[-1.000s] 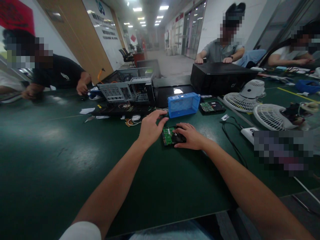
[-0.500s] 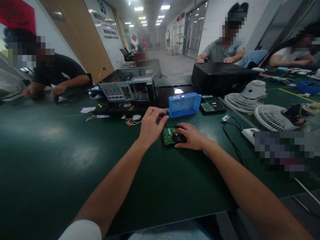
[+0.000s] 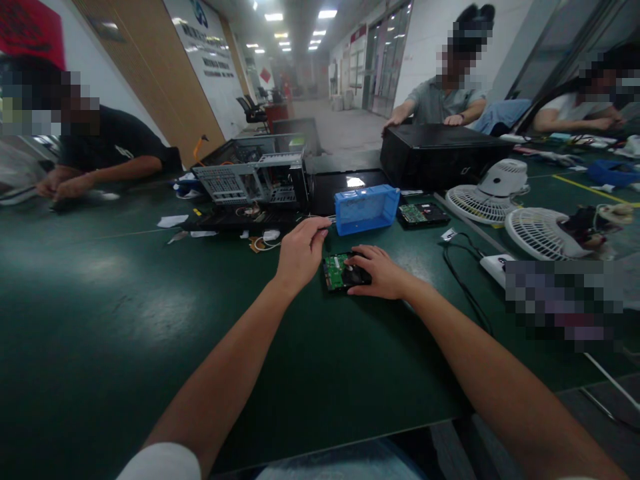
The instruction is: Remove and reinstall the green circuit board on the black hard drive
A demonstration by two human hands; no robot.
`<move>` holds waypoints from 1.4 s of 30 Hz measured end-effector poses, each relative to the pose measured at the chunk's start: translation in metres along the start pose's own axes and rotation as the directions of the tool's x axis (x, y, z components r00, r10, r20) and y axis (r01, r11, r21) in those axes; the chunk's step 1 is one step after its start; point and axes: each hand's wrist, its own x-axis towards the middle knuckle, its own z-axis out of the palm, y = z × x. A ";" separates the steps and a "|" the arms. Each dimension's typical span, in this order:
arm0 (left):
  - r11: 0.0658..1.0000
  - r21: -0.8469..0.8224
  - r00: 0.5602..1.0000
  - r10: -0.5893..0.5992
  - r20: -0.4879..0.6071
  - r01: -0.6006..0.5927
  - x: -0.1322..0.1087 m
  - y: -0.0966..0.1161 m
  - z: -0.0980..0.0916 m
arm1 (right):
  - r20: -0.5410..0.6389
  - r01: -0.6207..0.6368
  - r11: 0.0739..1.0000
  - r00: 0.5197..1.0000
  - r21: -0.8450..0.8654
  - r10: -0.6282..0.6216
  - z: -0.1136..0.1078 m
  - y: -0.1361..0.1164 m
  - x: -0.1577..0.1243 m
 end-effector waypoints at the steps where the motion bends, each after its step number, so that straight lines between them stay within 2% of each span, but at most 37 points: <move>1: 1.000 -0.003 1.000 -0.004 -0.001 0.004 0.000 0.000 0.000 | 0.002 0.000 1.000 1.000 -0.003 0.000 0.000 0.000 0.000; 15: 0.996 -0.081 0.995 -0.055 -0.079 0.048 -0.002 0.002 0.003 | -0.004 -0.002 1.000 1.000 0.006 0.002 0.001 0.000 0.000; 22: 0.997 -0.058 0.995 -0.063 -0.077 0.059 -0.002 0.003 0.003 | 0.014 -0.012 1.000 1.000 0.014 0.011 -0.002 -0.002 0.000; 29: 0.987 -0.071 0.987 -0.149 -0.059 0.144 -0.003 0.005 0.004 | 0.013 -0.021 1.000 1.000 0.017 0.020 -0.001 -0.001 0.000; 33: 0.991 -0.059 0.991 -0.126 -0.042 0.123 -0.003 0.005 0.003 | 0.016 -0.015 1.000 1.000 0.019 0.015 -0.002 -0.002 0.000; 38: 0.999 0.028 0.999 -0.037 -0.018 0.037 -0.001 0.005 0.001 | 0.016 -0.006 1.000 1.000 0.007 0.006 -0.002 -0.002 0.001; 42: 0.998 0.067 0.998 -0.017 -0.063 0.021 0.000 0.003 0.001 | -0.001 0.000 1.000 1.000 -0.004 0.000 0.000 -0.001 0.000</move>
